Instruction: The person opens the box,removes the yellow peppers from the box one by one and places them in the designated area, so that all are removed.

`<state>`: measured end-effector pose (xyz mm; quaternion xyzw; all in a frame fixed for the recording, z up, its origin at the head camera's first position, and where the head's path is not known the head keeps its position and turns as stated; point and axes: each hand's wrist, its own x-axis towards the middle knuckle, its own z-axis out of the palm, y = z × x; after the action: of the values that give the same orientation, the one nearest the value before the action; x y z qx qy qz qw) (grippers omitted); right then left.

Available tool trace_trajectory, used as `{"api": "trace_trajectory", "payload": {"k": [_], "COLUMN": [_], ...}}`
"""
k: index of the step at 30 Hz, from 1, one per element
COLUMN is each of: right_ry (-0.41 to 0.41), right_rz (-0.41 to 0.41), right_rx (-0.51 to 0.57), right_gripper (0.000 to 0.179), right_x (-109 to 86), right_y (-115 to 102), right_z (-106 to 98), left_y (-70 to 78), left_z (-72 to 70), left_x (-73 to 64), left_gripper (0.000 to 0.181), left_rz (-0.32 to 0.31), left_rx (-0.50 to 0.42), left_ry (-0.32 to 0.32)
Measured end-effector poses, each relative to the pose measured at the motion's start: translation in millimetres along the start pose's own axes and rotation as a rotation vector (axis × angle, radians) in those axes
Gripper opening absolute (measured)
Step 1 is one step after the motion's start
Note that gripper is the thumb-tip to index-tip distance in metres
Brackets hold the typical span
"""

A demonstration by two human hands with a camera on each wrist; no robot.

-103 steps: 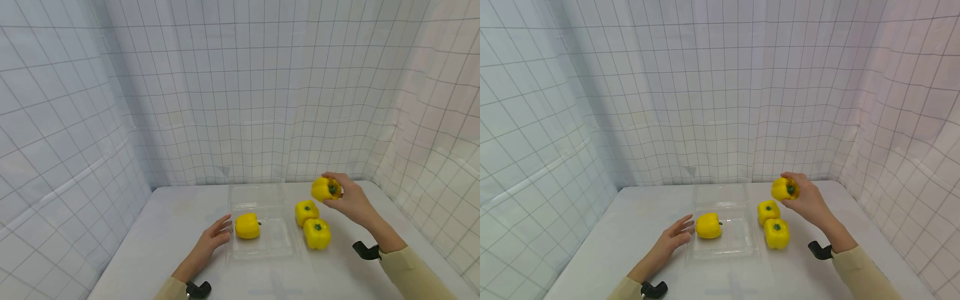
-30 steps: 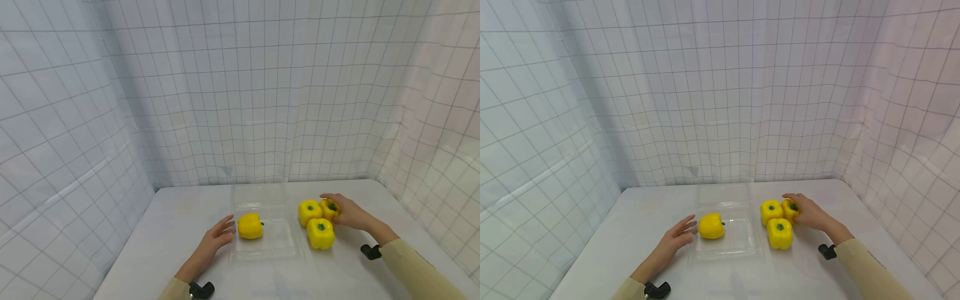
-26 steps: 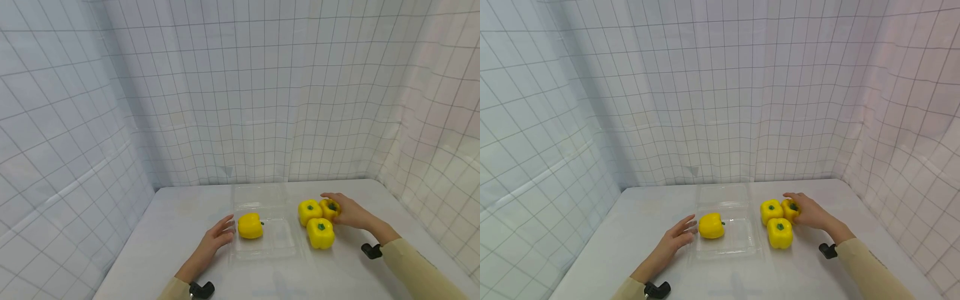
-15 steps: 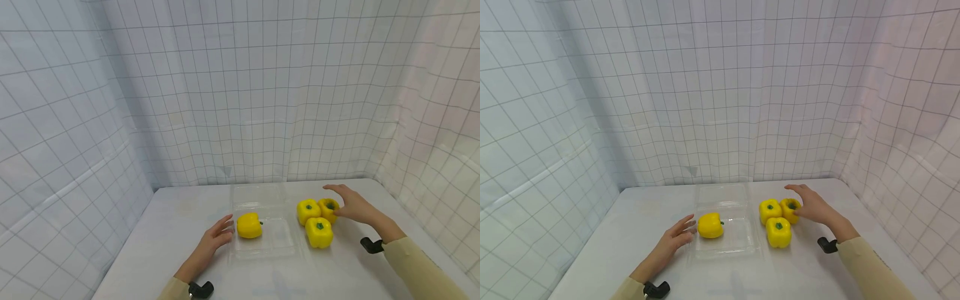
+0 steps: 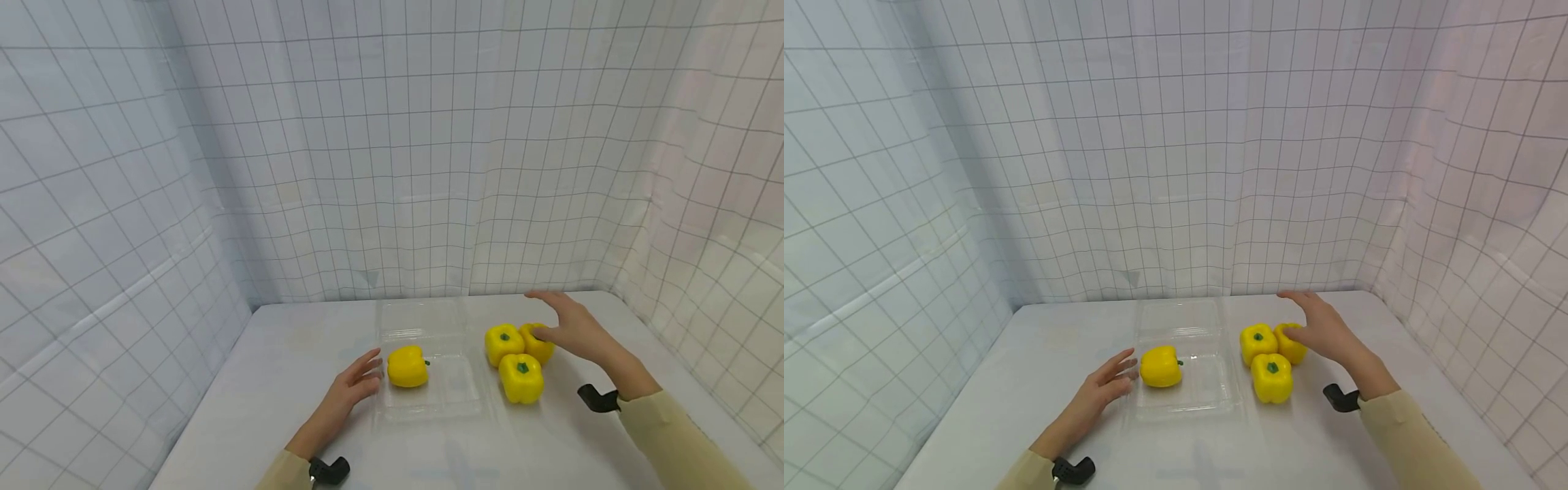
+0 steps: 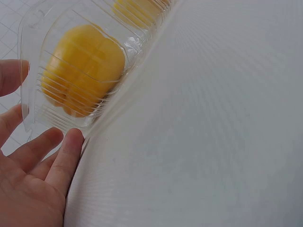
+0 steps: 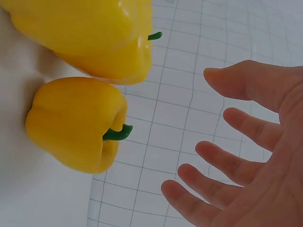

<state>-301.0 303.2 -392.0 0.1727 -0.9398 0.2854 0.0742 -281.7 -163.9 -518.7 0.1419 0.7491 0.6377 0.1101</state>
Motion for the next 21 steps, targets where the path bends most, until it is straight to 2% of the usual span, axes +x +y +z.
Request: {"api": "trace_trajectory", "payload": {"k": [5,11,17,21], "right_ry": [0.045,0.061,0.084,0.088], "right_rz": [-0.018,-0.039,-0.113,-0.149], "right_rx": [0.021,0.073,0.120,0.120], "right_gripper": [0.064,0.061,0.060,0.059], "right_x": [1.0,1.5,3.0,6.7], "right_y": [-13,-34,-62,-83], "right_z": [4,17,33,47], "left_y": [0.1,1.1,1.7,1.5], "left_z": [0.3,1.7,2.9,1.7], "left_x": [0.5,0.2,0.5,1.1], "left_gripper": [0.062,0.063,0.063,0.063], "left_rz": [0.002,0.003,-0.011,0.001], "left_rx": [0.008,0.007,0.017,0.020], "left_ry": [0.001,0.003,0.009,0.009]}}
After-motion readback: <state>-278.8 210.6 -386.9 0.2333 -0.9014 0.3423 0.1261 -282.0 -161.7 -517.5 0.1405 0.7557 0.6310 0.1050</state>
